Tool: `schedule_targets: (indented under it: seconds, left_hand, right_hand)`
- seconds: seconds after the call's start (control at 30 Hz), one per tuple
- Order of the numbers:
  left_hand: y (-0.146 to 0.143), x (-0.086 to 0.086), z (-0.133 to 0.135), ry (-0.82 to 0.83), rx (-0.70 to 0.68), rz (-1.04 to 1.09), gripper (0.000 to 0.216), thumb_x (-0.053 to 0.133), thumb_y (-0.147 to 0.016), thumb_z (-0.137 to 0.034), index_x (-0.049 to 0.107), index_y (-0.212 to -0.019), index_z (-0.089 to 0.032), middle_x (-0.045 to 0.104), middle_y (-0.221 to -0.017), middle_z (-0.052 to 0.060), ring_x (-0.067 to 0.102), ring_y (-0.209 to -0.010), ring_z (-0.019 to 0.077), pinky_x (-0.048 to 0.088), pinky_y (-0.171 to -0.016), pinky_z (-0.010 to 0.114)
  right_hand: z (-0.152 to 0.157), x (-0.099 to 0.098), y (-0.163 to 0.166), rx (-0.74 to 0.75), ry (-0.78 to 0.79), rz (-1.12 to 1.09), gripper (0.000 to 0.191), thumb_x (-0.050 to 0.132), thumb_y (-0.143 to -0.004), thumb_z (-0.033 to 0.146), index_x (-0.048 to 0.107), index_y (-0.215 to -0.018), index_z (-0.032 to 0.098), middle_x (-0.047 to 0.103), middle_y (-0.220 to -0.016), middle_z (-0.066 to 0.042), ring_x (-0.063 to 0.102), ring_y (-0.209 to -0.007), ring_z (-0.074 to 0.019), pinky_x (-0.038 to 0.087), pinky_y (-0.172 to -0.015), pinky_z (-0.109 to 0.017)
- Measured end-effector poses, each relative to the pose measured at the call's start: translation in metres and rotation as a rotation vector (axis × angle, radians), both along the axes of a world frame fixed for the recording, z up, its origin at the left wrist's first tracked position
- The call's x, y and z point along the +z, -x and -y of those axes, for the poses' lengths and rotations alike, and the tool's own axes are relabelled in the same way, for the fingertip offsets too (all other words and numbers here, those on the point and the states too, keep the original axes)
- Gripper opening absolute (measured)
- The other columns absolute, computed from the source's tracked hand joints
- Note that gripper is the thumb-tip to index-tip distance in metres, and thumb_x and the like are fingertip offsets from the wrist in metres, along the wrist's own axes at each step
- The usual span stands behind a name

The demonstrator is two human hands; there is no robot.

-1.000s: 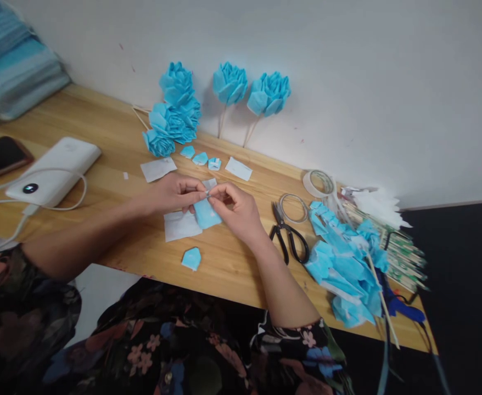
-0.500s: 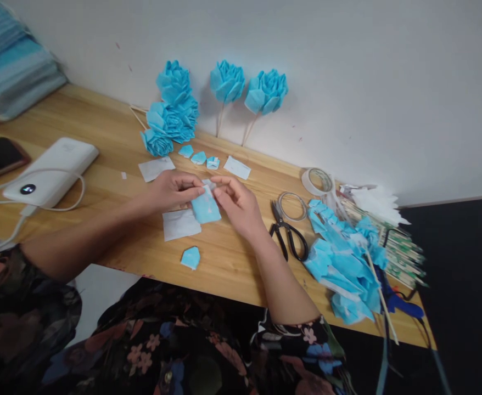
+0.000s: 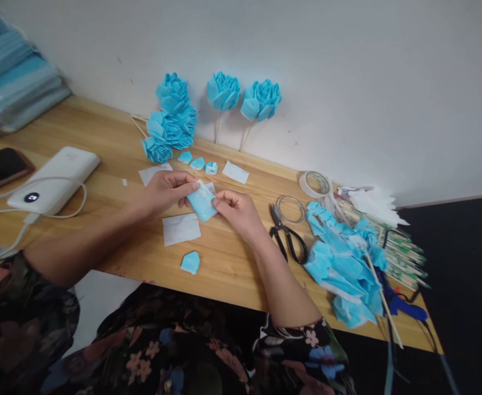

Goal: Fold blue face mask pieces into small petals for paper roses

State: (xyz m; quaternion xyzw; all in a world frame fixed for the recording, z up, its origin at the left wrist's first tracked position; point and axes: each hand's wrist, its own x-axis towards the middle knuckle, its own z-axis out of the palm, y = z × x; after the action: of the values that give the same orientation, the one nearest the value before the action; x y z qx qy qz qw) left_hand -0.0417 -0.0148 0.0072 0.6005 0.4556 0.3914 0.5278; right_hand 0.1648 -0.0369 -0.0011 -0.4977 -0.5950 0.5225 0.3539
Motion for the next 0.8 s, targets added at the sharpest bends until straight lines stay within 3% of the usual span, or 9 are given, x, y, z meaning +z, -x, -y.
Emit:
schedule_targets:
  seconds: [0.1,0.27,0.4,0.67,0.8]
  left_hand:
    - [0.0007,0.0003,-0.0007,0.020,-0.011,0.022,0.018,0.065,-0.086,-0.024,0.064,-0.071,-0.013,0.060,-0.050,-0.001,0.052,-0.043,0.0060,0.040,-0.042,0.014]
    - [0.0022,-0.0031,-0.0014,0.003,-0.031,0.022,0.019,0.066,-0.086,-0.028,0.066,-0.073,-0.013,0.061,-0.050,-0.001,0.052,-0.043,0.0064,0.041,-0.043,0.015]
    - [0.0009,-0.0026,0.0010,0.019,-0.062,-0.021,0.019,0.064,-0.086,-0.028,0.067,-0.074,-0.013,0.060,-0.049,-0.001,0.052,-0.043,0.0066,0.041,-0.044,0.016]
    - [0.0014,-0.0010,0.0017,0.035,-0.115,-0.020,0.019,0.066,-0.085,-0.029,0.067,-0.074,-0.013,0.058,-0.050,-0.002,0.052,-0.045,0.0071,0.041,-0.045,0.016]
    - [0.0020,-0.0055,-0.0014,0.071,-0.143,0.064,0.021,0.067,-0.083,-0.032,0.069,-0.075,-0.013,0.060,-0.052,0.000,0.053,-0.047,0.0082,0.043,-0.047,0.018]
  right_hand:
    - [-0.0019,0.0020,-0.0016,0.012,0.011,-0.052,0.021,0.069,-0.082,0.040,0.072,-0.077,0.020,0.065,-0.067,0.002,0.057,-0.063,-0.0132,0.046,-0.068,-0.029]
    - [-0.0023,0.0035,-0.0011,0.022,0.019,-0.083,0.031,0.070,-0.083,0.049,0.076,-0.095,0.022,0.072,-0.087,-0.003,0.062,-0.077,-0.0167,0.051,-0.075,-0.033]
    - [0.0001,0.0015,0.0032,0.010,-0.010,-0.059,0.034,0.075,-0.081,0.049,0.073,-0.102,0.022,0.069,-0.082,-0.001,0.059,-0.074,-0.0154,0.048,-0.072,-0.031]
    - [-0.0001,-0.0027,0.0046,-0.010,-0.029,-0.024,0.027,0.070,-0.083,0.047,0.069,-0.081,0.020,0.054,-0.067,0.003,0.045,-0.063,-0.0117,0.037,-0.063,-0.027]
    - [-0.0020,-0.0042,0.0039,-0.002,0.000,-0.080,0.027,0.070,-0.081,0.047,0.068,-0.077,0.020,0.054,-0.067,0.003,0.044,-0.063,-0.0119,0.037,-0.064,-0.027]
